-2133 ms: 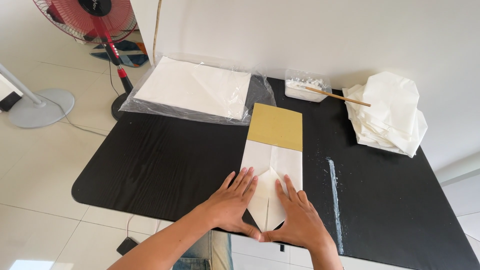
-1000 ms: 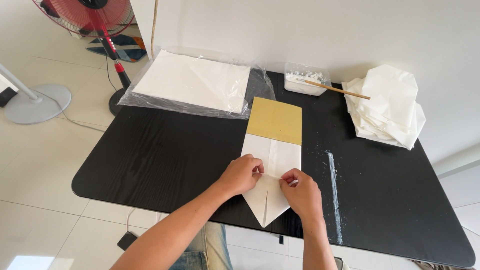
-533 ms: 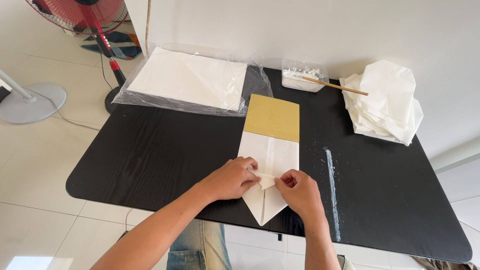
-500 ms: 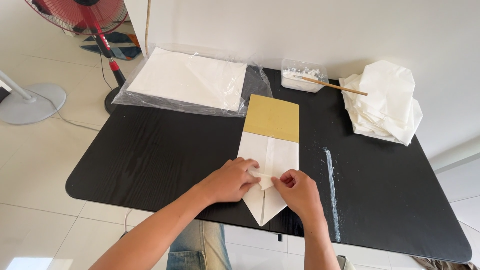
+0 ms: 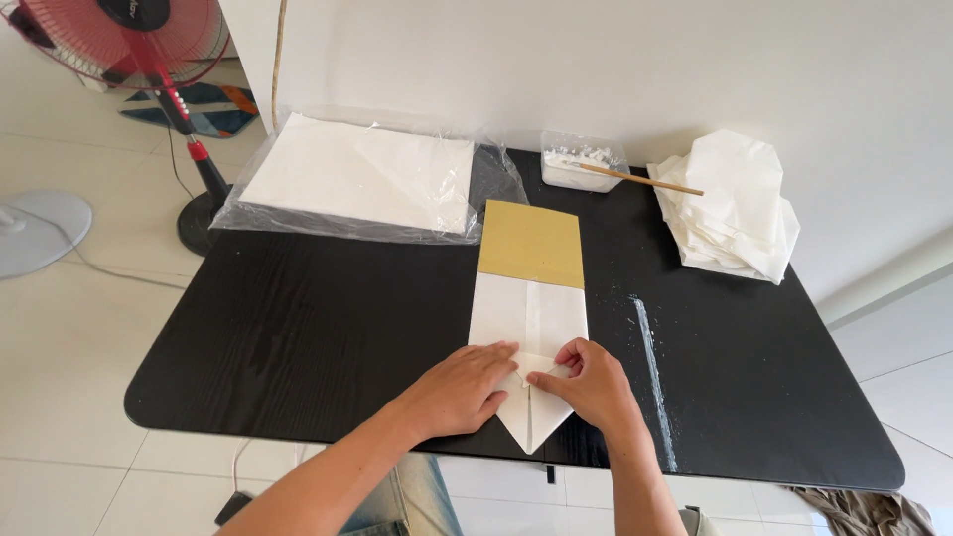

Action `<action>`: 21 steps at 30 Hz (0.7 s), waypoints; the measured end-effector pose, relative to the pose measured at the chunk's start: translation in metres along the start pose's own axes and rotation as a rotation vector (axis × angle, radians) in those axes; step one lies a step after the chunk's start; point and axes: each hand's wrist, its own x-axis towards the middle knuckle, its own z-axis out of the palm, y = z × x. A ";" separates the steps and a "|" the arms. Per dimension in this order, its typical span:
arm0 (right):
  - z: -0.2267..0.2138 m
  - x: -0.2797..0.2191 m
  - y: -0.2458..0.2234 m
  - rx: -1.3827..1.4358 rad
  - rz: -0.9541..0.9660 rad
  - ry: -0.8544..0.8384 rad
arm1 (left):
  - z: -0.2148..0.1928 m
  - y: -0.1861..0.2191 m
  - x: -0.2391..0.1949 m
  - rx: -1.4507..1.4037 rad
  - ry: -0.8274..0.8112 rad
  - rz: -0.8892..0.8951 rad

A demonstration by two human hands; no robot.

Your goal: The person places a paper template on a white sheet, applies glue with a brush to the edges, and folds the paper around the template.

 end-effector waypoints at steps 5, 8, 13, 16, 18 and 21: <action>0.007 0.012 0.014 0.070 -0.007 0.026 | 0.000 -0.017 -0.001 -0.128 0.078 -0.169; 0.008 0.011 0.017 0.132 -0.020 0.012 | 0.013 -0.025 0.009 -0.179 0.146 -0.218; 0.003 0.009 0.023 0.276 -0.011 -0.021 | 0.028 -0.037 0.024 -0.294 0.250 -0.315; 0.002 0.011 0.020 0.304 0.015 -0.002 | 0.027 -0.040 0.033 -0.339 0.260 -0.369; 0.006 0.015 0.023 0.292 0.029 0.010 | 0.030 -0.044 0.040 -0.356 0.249 -0.386; 0.013 0.032 0.034 0.193 0.048 0.052 | 0.031 -0.053 0.050 -0.343 0.255 -0.407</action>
